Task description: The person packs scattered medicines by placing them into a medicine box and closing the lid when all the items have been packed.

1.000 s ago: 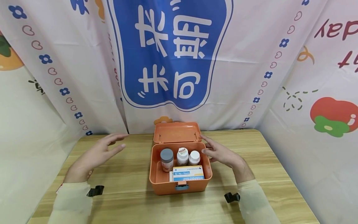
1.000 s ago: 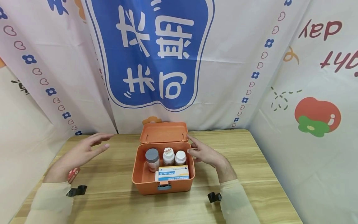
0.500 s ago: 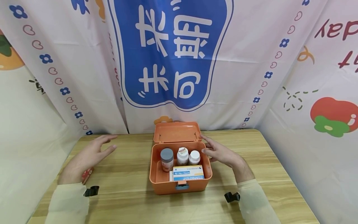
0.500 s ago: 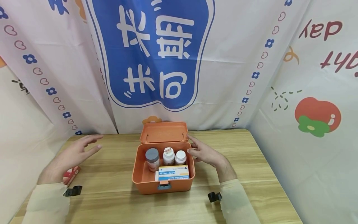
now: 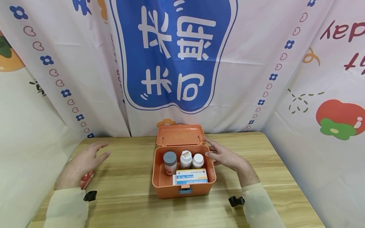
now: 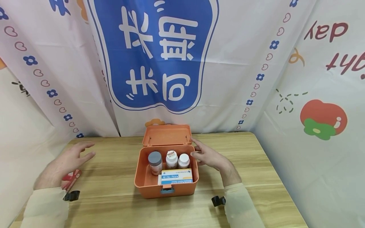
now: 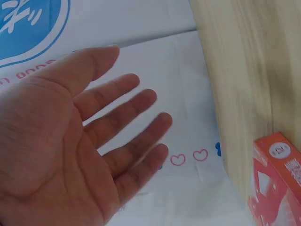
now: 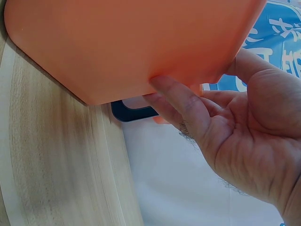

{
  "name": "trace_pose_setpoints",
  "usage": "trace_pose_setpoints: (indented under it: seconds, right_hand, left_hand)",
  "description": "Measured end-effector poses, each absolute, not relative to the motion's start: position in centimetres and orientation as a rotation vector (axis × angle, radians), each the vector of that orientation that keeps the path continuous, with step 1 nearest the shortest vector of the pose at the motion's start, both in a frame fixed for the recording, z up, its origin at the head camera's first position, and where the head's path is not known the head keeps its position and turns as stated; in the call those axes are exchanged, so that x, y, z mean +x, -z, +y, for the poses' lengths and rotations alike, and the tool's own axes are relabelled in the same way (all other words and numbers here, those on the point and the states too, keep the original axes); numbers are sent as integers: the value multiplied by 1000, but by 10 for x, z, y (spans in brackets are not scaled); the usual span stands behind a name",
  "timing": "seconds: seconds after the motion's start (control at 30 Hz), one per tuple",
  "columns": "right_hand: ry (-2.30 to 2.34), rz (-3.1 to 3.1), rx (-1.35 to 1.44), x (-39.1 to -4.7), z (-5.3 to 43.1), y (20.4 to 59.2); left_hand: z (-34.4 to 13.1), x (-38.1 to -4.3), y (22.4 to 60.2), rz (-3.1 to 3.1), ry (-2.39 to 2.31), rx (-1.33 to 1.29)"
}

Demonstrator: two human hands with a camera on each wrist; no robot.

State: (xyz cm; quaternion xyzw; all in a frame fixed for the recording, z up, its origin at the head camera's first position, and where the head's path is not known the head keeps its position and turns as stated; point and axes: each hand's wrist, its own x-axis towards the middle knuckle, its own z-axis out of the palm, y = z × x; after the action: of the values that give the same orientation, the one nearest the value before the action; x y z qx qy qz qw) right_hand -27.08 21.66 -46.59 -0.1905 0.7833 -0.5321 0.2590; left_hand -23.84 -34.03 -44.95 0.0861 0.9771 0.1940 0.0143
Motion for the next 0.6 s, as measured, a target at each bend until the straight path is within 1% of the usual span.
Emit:
trace_pose_setpoints:
  seconds: [0.3,0.6]
  right_hand:
    - [1448,2118,-509,-270,216,465]
    - [1446,2115,-516,-271,216,467]
  left_hand:
    - [-356,-234,458,3017,-466,135]
    - [-374,-229,460,2952,-436,33]
